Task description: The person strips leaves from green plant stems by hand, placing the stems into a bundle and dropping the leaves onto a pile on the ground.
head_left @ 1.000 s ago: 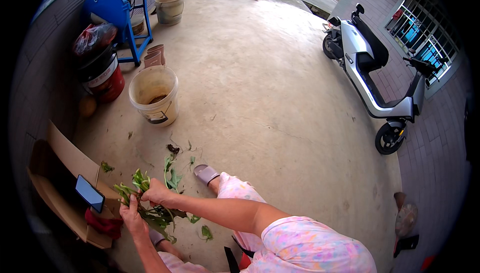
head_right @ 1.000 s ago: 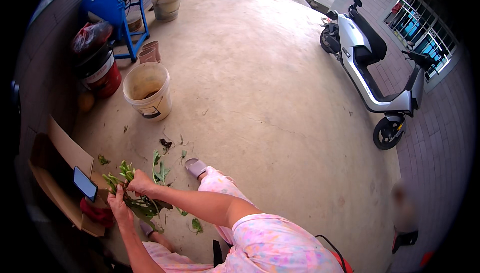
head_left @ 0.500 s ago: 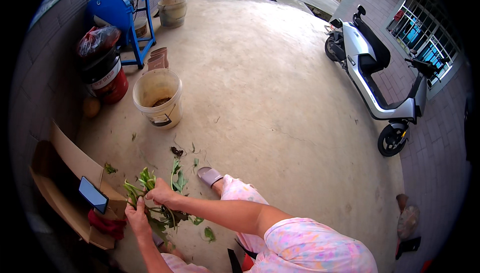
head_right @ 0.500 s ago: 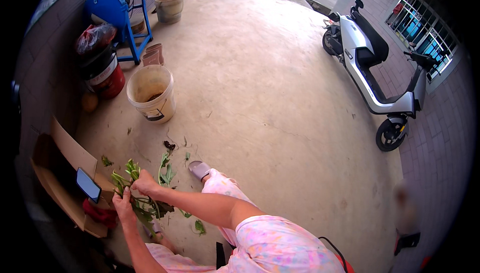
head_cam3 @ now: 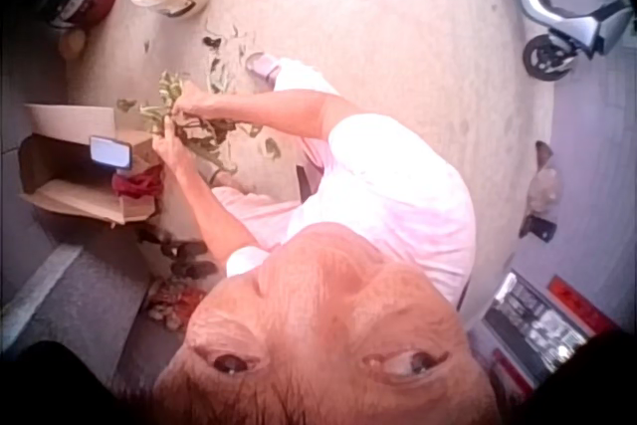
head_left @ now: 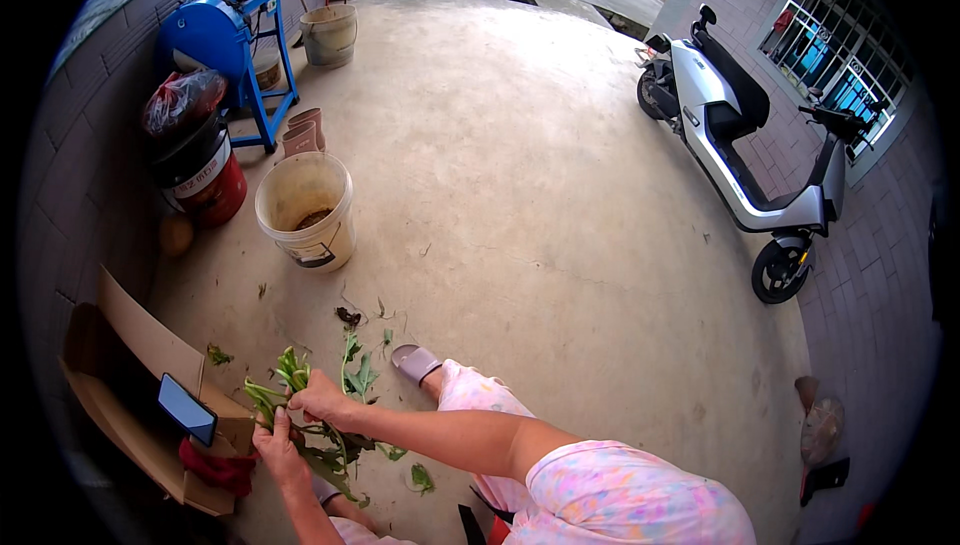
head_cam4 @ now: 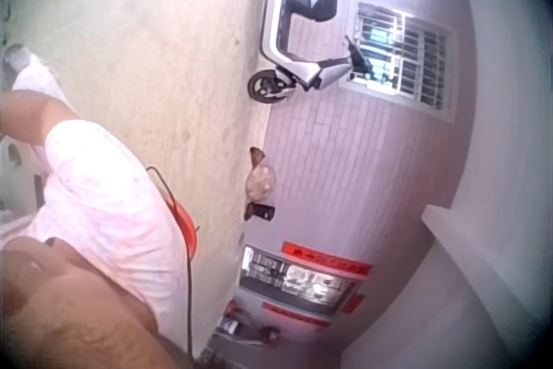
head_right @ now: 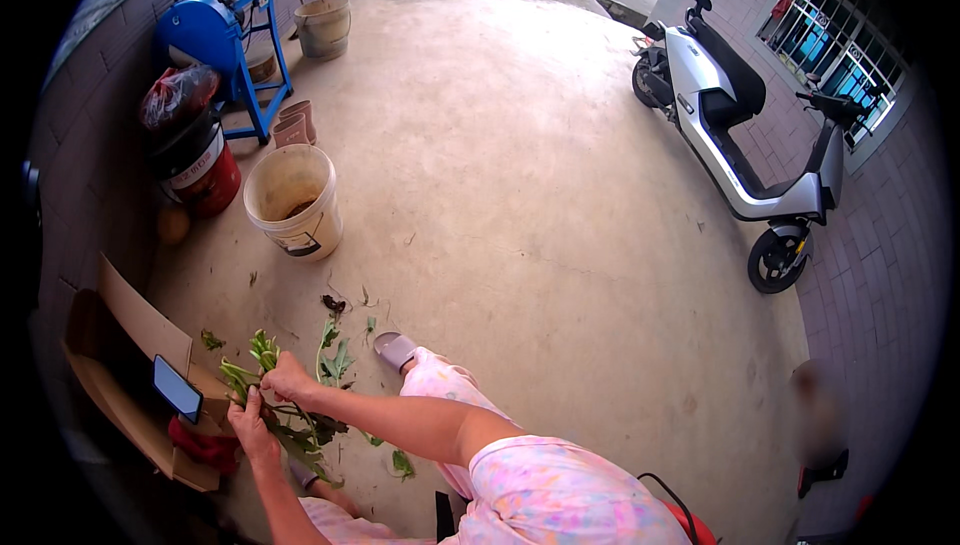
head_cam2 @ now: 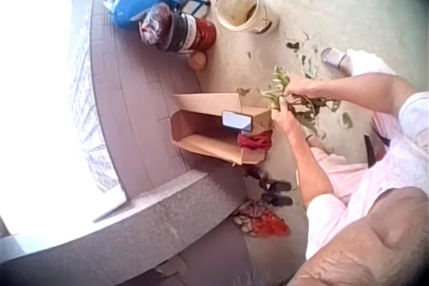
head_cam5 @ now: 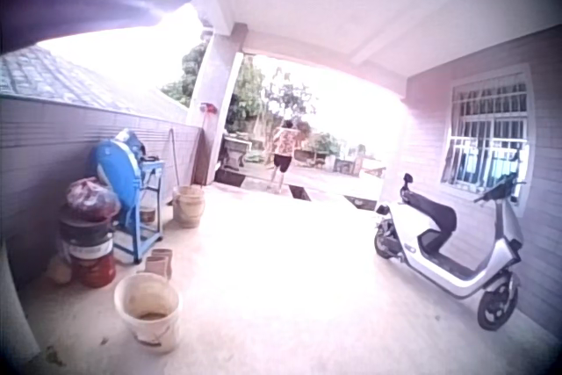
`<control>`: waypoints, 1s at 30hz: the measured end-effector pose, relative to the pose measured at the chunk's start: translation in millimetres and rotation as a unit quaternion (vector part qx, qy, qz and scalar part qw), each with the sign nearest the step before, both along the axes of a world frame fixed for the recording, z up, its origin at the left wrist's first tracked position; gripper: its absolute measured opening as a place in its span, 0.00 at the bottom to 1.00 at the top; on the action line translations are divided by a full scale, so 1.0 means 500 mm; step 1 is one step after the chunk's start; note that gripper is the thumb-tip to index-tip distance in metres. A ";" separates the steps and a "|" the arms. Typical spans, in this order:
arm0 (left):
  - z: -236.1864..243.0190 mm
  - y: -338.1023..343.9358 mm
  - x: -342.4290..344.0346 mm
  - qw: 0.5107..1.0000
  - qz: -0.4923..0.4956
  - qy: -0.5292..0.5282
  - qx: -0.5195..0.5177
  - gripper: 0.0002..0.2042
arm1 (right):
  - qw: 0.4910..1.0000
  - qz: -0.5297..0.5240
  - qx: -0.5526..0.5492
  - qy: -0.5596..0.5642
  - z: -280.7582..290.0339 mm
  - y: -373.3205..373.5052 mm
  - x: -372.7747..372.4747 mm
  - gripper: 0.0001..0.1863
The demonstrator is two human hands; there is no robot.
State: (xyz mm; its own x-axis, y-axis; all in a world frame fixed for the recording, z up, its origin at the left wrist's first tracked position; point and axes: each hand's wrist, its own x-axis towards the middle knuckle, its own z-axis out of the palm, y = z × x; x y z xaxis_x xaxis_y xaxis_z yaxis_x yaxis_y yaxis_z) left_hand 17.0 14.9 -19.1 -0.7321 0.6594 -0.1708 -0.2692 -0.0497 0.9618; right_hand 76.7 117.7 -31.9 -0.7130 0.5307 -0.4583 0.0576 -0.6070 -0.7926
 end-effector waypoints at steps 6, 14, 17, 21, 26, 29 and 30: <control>0.005 0.005 0.002 1.000 0.012 -0.017 0.000 0.03 | 1.000 -0.001 0.004 -0.021 0.006 0.002 -0.003 0.06; 0.004 0.008 0.009 1.000 0.002 0.004 -0.022 0.06 | 0.999 -0.026 0.020 -0.037 -0.011 -0.003 -0.009 0.01; 0.006 0.006 0.008 1.000 0.001 0.002 -0.015 0.04 | 0.999 0.002 0.002 -0.037 -0.005 -0.001 -0.004 0.03; 0.011 0.011 0.012 1.000 0.018 0.006 -0.017 0.02 | 0.999 -0.001 0.004 -0.033 -0.003 -0.001 -0.002 0.02; 0.009 0.012 0.011 1.000 0.018 0.004 -0.023 0.02 | 0.998 0.009 0.025 -0.055 0.004 0.000 0.002 0.02; 0.007 0.014 0.012 0.999 0.020 0.009 -0.030 0.01 | 0.998 0.008 0.034 -0.045 -0.003 0.001 0.001 0.03; 0.008 0.014 0.012 0.999 0.022 0.007 -0.030 0.01 | 0.998 0.008 0.035 -0.044 -0.005 0.001 0.000 0.03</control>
State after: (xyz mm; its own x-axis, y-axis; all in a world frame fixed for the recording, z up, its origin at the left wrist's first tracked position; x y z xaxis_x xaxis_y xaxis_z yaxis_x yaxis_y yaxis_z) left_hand 23.2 22.1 -15.3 -0.7624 0.6159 -0.1985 -0.2549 -0.0039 0.9669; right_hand 76.7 118.4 -34.5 -0.6796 0.5531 -0.4819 0.1383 -0.5486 -0.8246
